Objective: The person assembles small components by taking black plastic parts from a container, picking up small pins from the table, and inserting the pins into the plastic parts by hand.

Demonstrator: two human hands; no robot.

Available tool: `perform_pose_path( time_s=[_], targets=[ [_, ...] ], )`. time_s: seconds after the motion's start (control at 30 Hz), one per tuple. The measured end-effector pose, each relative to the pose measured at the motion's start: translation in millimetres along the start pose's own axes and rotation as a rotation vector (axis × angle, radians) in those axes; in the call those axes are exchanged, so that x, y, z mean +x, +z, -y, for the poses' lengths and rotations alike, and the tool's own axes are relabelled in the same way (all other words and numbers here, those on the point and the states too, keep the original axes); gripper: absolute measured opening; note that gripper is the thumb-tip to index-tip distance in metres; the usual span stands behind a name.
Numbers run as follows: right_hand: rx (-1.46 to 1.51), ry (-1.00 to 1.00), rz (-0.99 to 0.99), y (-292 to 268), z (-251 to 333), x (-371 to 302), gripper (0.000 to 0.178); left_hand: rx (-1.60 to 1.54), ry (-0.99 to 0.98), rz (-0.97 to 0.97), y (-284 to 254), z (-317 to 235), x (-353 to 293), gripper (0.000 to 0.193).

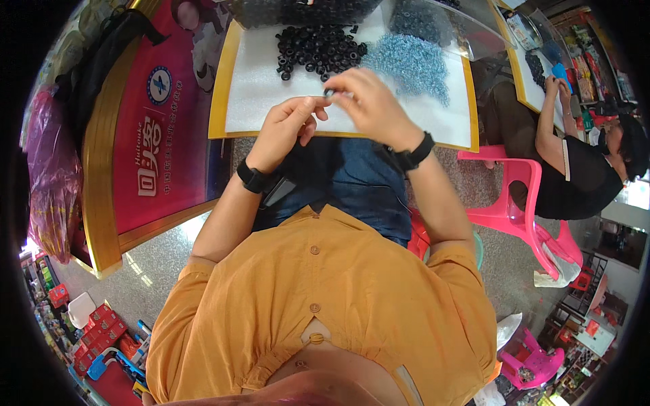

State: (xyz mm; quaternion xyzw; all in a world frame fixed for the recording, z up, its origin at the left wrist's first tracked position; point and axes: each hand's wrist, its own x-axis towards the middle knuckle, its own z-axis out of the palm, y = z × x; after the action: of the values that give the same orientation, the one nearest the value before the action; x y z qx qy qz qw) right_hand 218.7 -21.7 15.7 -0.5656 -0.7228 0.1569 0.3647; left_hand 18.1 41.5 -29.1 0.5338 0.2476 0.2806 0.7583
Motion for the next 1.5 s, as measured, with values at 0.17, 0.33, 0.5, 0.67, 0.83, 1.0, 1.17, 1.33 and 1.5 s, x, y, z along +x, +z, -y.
perform_pose_path(
  time_s=[0.17,0.33,0.5,0.67,0.83,1.0,1.17,1.33,1.5],
  targets=[
    [0.111,-0.070,-0.014,13.4,3.4,-24.9,0.020,-0.034,-0.162,0.175,-10.8,6.5,-0.8,0.036],
    [0.281,-0.050,-0.067,17.1,-1.4,-36.5,0.022,-0.249,-0.209,0.202,1.2,2.6,-3.5,0.031],
    [0.025,0.168,-0.226,-16.0,-36.2,-40.9,0.019,-0.030,-0.112,0.080,4.3,-4.8,-4.4,0.026],
    [-0.439,0.266,-0.167,-34.3,-69.0,-33.9,0.018,0.052,-0.067,0.035,-3.3,9.1,3.2,0.026],
    [-0.626,0.143,-0.114,-29.0,-62.2,-28.4,0.015,0.062,-0.094,0.024,-0.9,8.2,2.1,0.026],
    [-0.422,0.179,-0.133,-15.7,-52.9,-24.3,0.013,0.048,-0.076,0.039,-1.7,12.6,3.7,0.028],
    [0.777,0.536,-0.163,18.9,-15.8,-27.9,0.015,-0.112,-0.094,0.014,4.3,10.2,1.1,0.028],
    [0.888,0.535,-0.193,42.9,-10.4,-34.5,0.017,-0.275,-0.176,-0.013,11.9,-1.6,-4.4,0.023],
    [0.895,0.459,-0.207,48.8,-7.8,-39.0,0.016,-0.270,-0.267,0.043,8.0,-3.3,-4.3,0.020]
  ],
)
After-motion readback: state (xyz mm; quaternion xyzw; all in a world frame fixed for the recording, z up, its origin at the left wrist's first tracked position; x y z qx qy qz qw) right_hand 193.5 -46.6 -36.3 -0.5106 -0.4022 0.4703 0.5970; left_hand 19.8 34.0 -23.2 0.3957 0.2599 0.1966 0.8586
